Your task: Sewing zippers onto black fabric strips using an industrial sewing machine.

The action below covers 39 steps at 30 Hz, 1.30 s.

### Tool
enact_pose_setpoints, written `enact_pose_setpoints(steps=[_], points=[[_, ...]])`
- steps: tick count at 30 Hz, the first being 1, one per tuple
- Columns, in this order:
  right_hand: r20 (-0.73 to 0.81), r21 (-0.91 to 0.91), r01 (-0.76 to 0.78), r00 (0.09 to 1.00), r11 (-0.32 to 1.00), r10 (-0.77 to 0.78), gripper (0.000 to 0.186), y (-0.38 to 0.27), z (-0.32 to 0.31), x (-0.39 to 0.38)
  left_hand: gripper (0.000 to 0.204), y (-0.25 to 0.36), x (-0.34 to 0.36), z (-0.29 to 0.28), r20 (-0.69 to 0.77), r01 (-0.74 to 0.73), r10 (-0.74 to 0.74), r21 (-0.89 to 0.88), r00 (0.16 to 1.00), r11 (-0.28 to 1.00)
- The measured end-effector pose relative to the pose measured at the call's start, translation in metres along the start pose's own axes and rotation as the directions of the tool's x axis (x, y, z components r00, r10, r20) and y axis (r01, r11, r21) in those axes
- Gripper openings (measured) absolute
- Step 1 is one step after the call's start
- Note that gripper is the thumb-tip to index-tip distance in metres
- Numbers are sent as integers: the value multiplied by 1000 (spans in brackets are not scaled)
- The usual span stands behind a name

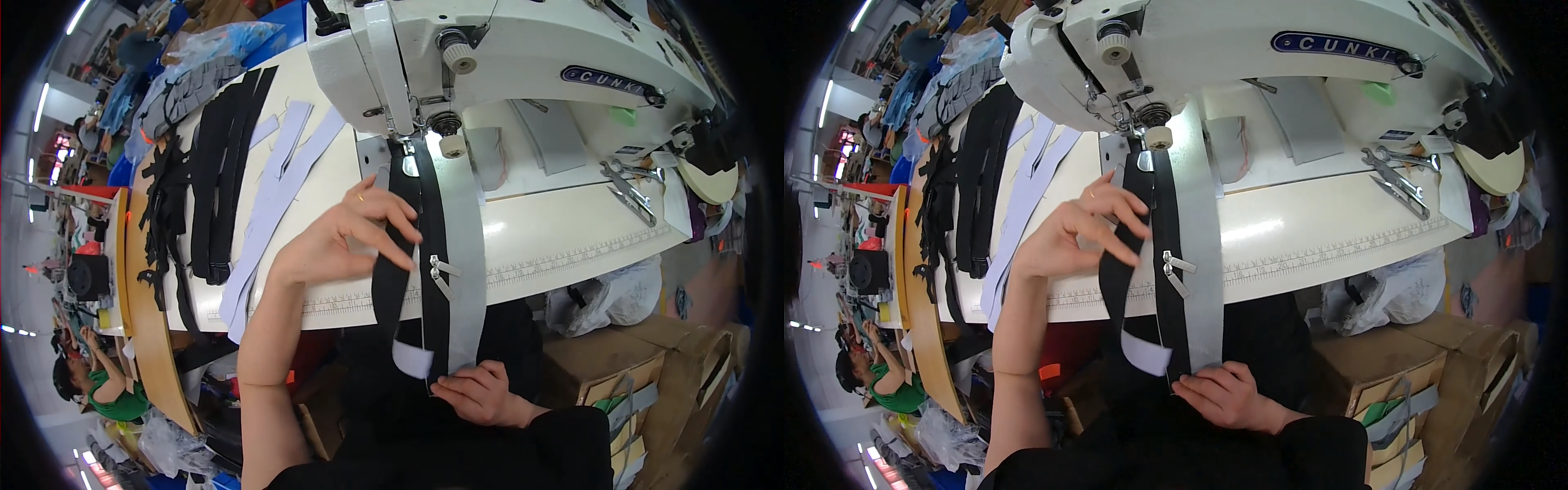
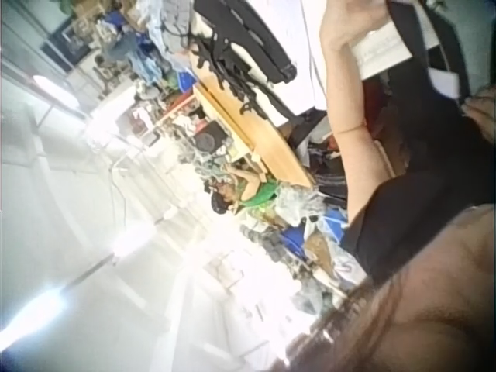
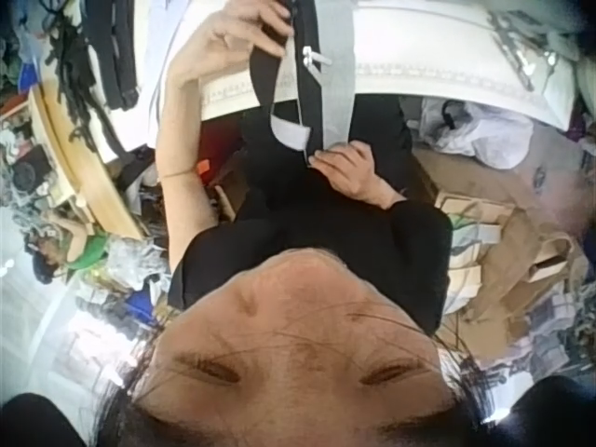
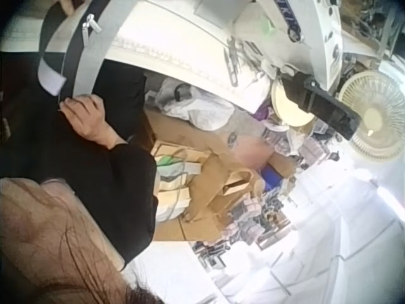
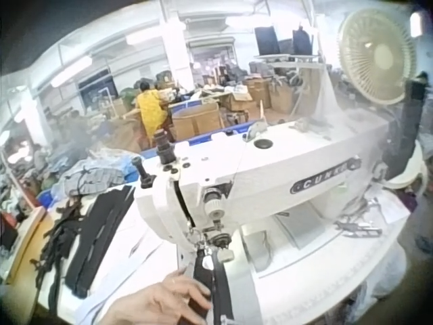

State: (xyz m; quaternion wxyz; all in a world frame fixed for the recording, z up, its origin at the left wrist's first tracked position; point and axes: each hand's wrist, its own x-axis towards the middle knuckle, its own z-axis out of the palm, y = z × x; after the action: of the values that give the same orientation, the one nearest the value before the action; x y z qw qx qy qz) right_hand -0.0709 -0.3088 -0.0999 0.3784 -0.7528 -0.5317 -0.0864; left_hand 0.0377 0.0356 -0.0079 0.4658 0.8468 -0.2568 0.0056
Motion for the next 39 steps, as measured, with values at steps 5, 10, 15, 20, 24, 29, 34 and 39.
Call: enact_pose_setpoints(steps=[5, 10, 15, 20, 24, 29, 34, 39], points=[[-11, 15, -2, 1000, 1000, 3, 23, 1, 2, -1, 34, -6, -5, -3, -23, 127, -143, -333, 989, 934], [-23, 24, 1, 1000, 1000, -1, 23, 3, 4, 1, 38, -2, 8, 22, -349, 383, -379, -60, 857, 922], [5, 36, -6, 1000, 999, 6, 26, 3, 5, -4, 37, -13, 11, 40, -481, 354, -351, -88, 803, 931], [11, 54, -8, 1000, 999, 7, 26, 4, 6, -3, 26, -12, 14, 49, -574, 331, -318, -86, 755, 940], [22, 71, -24, 999, 997, 23, 26, 5, 6, -2, 21, -13, 17, 52, -551, 329, -269, 10, 790, 944], [10, 76, -31, 999, 997, 30, 27, 6, 7, -3, 20, -10, 16, 58, -633, 365, -278, 7, 723, 931], [21, 61, -30, 999, 998, 28, 26, 6, 4, -1, 23, -16, 12, 59, -632, 327, -293, -65, 717, 943], [-11, 61, -41, 999, 997, 42, 24, 7, 6, 1, 25, -17, 10, 57, -610, 307, -206, 64, 765, 949]])
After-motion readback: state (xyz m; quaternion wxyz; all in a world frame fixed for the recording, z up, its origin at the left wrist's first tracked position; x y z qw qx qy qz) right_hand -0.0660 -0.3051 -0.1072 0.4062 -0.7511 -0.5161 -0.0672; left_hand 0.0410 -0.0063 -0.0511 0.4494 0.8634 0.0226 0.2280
